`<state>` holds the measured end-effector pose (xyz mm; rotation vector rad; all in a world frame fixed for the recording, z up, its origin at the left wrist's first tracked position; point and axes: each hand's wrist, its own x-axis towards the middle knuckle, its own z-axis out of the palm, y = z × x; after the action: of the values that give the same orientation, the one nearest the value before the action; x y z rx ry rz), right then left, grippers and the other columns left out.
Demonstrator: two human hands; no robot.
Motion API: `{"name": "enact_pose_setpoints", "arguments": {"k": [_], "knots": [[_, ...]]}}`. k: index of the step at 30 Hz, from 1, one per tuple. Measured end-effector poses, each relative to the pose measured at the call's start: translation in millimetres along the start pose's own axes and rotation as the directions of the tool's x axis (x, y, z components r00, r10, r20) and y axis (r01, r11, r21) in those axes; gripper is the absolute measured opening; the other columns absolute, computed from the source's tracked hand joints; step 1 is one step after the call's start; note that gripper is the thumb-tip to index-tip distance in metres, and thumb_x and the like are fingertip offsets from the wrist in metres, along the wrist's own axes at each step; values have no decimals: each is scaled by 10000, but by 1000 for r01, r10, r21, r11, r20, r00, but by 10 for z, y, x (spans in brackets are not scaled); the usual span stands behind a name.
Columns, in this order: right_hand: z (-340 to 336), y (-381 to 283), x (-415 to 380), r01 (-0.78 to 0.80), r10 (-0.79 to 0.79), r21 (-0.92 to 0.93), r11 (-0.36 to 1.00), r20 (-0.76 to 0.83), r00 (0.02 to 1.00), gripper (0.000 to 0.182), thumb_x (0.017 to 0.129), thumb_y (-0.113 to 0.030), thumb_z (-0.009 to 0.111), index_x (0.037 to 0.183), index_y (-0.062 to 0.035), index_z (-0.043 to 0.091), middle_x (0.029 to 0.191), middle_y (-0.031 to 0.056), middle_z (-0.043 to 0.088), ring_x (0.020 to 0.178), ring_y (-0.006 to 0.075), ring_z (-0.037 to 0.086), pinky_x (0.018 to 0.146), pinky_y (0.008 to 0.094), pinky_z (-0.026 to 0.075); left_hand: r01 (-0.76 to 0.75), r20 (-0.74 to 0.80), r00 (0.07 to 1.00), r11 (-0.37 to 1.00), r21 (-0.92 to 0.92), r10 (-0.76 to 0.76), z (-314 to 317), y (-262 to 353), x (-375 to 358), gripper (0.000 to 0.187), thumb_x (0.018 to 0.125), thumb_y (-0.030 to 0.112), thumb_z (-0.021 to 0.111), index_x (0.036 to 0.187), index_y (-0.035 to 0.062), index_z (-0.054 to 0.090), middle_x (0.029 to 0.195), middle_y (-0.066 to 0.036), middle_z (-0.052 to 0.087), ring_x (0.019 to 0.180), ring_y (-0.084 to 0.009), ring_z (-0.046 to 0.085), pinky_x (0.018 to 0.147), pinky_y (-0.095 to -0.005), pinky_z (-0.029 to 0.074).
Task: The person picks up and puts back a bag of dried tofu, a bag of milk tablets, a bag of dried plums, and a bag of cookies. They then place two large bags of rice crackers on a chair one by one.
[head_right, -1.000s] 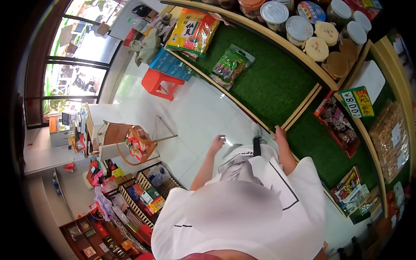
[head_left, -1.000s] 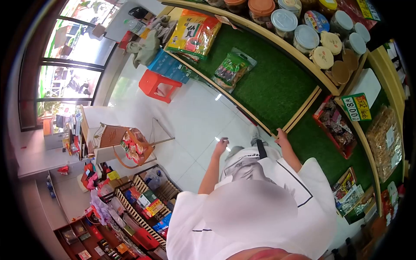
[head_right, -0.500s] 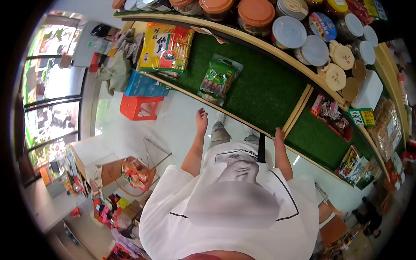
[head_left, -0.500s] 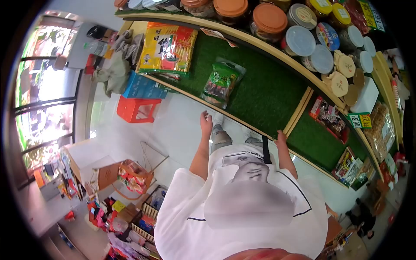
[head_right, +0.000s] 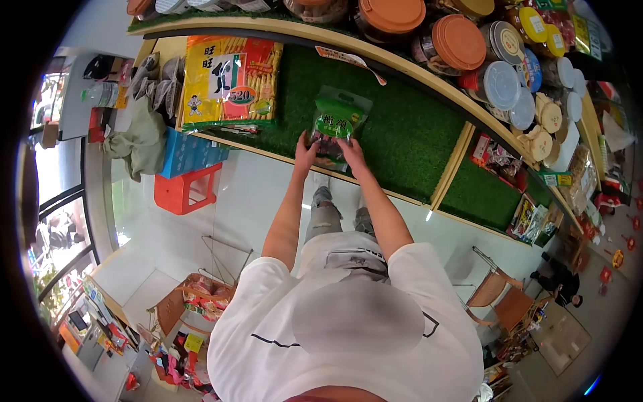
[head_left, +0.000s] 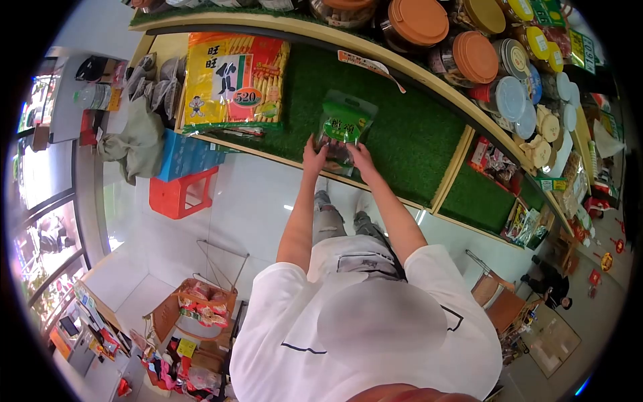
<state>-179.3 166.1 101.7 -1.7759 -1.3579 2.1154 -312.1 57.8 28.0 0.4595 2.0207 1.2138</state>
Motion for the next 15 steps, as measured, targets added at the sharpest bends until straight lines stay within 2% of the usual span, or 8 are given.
{"name": "enact_pose_setpoints", "arguments": {"k": [3,6,8,9,10,12,13,15], "knots": [[-56,68,53,12,-13,11,1000,46,999,458,856,-318,624,1225,-85,488,1162,48,580,1103,143,500,892,323,402,192,171,970,976,-99,-173,-111,417,-119,548,855,203,623,1314,-13,416,1102,-115,586,954,-169,576,851,-286,447],[-218,220,-75,51,-59,88,995,94,994,431,862,-237,630,1229,-61,490,1153,40,589,1104,132,505,908,298,394,315,327,922,891,-327,-206,42,152,-165,471,861,217,634,1251,3,481,1076,-79,602,946,-142,582,824,-279,461],[-326,232,-374,60,-84,196,979,116,990,435,864,-189,626,1246,-46,476,1164,44,588,1106,135,509,920,286,389,382,413,887,830,-407,-207,76,262,-383,440,859,207,636,1227,12,494,1087,-68,598,958,-141,582,826,-284,468],[-407,280,-496,123,-172,276,953,163,971,454,865,-173,619,1269,-40,458,1186,57,580,1126,141,504,940,274,377,414,457,867,797,-440,-198,84,362,-521,424,859,202,637,1214,16,500,1093,-62,597,964,-141,582,827,-286,471],[-488,384,-573,97,-144,289,953,149,978,450,862,-142,612,1270,-39,453,1188,61,580,1113,144,516,948,276,382,470,510,836,746,-471,-205,88,508,-691,547,835,210,667,1284,0,435,1156,-70,570,1050,-152,542,884,-271,432],[-664,613,-801,183,-241,365,913,121,963,455,854,-120,621,1267,-32,452,1180,56,580,1080,143,541,941,273,408,509,573,795,732,-453,-198,234,404,-918,571,829,213,672,1295,21,404,1174,-69,554,1060,-156,540,893,-281,436],[-771,733,-938,219,-246,308,926,50,968,456,848,-115,630,1261,-28,459,1174,53,581,1091,136,533,938,273,412,551,609,764,706,-445,-213,350,314,-1037,535,834,206,664,1287,63,418,1170,-65,553,1055,-167,547,880,-301,453],[-1048,949,-1307,298,-326,419,858,-4,945,465,842,-110,636,1265,-33,458,1159,51,579,1073,124,534,923,272,420,573,686,706,711,-408,-175,547,529,-1379,535,842,183,651,1311,132,398,1158,-48,560,1048,-178,558,854,-330,483]]}}
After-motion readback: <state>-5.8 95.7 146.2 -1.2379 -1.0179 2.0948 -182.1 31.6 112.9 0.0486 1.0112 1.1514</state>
